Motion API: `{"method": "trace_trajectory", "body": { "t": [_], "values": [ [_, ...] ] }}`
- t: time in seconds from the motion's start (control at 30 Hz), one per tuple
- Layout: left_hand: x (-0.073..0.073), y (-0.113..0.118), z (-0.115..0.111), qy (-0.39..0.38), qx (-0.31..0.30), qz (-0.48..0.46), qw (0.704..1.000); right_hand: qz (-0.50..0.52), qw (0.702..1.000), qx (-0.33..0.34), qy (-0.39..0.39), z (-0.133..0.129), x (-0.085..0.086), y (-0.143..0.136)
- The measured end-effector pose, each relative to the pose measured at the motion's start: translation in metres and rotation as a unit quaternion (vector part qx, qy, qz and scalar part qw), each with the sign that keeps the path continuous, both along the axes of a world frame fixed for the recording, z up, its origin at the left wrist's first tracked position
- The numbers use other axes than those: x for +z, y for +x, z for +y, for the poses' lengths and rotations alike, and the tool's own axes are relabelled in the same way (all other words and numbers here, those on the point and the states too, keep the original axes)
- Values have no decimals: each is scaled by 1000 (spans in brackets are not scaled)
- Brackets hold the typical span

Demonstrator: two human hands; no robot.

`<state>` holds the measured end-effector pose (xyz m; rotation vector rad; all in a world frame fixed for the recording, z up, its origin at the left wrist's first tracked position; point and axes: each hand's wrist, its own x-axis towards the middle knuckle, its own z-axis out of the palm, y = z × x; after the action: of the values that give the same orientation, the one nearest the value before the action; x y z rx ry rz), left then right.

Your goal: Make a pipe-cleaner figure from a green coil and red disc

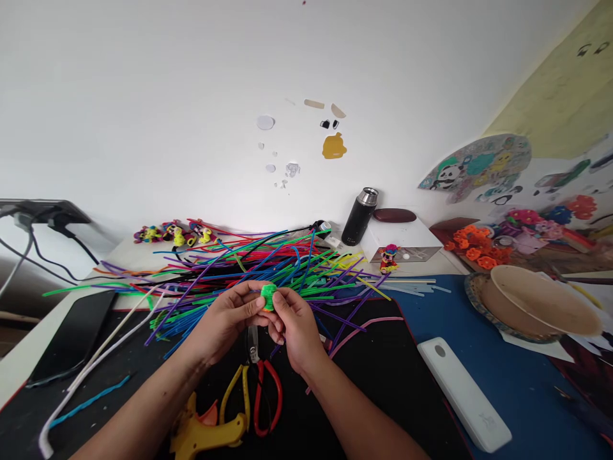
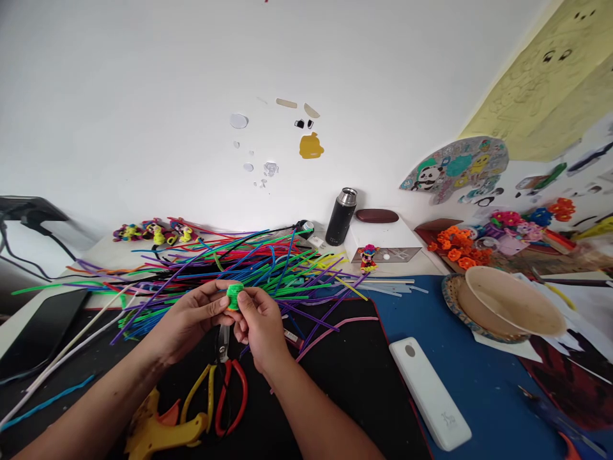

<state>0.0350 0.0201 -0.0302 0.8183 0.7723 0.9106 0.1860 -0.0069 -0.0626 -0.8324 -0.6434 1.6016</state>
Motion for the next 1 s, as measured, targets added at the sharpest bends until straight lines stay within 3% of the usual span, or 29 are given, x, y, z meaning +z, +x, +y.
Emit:
{"method": "trace_trajectory", "body": {
  "t": [0.43, 1.0],
  "values": [
    [-3, -3, 1, -9, 4, 5, 1000, 0, 1000, 1, 5, 0, -1, 0],
    [-2, -4, 2, 45, -1, 60, 997, -20, 1000, 14, 13, 0, -1, 2]
  ]
}}
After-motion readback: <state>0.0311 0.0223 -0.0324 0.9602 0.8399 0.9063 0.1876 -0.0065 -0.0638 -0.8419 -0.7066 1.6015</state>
